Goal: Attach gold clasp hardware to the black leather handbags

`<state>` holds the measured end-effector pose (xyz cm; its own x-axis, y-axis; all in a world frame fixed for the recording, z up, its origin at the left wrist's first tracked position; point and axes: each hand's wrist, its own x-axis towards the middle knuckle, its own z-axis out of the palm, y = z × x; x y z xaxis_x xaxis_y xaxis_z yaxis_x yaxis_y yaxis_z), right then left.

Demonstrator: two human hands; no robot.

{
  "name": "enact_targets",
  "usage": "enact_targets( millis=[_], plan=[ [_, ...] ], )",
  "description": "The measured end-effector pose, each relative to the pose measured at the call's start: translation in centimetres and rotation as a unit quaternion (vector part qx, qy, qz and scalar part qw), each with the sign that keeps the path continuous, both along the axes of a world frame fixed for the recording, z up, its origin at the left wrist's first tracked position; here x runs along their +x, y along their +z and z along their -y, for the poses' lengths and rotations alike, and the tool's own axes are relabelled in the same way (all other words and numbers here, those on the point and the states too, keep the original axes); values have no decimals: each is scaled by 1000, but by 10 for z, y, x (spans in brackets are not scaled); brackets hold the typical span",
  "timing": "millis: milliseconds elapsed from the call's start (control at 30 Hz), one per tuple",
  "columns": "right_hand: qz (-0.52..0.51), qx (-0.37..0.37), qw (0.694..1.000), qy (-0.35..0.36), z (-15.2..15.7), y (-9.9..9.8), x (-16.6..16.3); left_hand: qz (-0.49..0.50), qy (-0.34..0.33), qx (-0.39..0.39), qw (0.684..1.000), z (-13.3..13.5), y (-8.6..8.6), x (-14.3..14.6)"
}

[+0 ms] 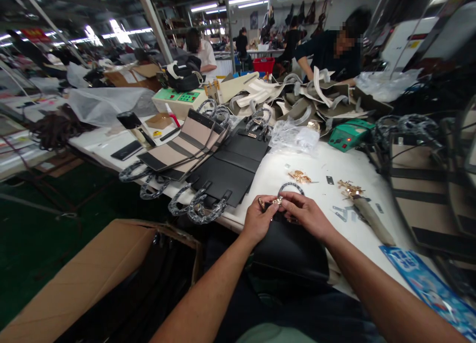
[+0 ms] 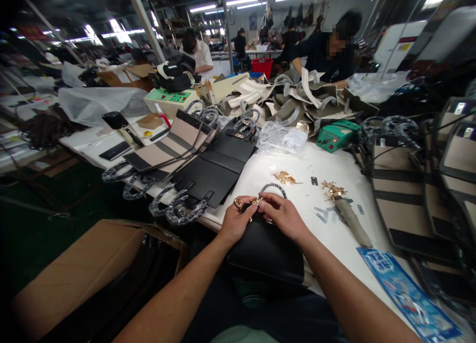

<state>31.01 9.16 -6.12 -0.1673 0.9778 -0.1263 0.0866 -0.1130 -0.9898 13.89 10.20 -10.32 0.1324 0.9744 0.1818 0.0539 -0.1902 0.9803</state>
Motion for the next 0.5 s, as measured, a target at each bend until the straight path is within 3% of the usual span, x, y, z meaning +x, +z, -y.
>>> enact_targets(
  millis=[100, 300, 500],
  plan=[
    [14, 8, 1000, 1, 2, 0, 1, 11, -10, 1, 1000, -1, 0, -1],
    [6, 7, 997, -72, 5, 5, -1, -17, -13, -23, 1000, -1, 4, -3],
    [91, -32, 995, 29, 18, 34, 24, 33, 14, -136, 990, -4, 3, -2]
  ],
)
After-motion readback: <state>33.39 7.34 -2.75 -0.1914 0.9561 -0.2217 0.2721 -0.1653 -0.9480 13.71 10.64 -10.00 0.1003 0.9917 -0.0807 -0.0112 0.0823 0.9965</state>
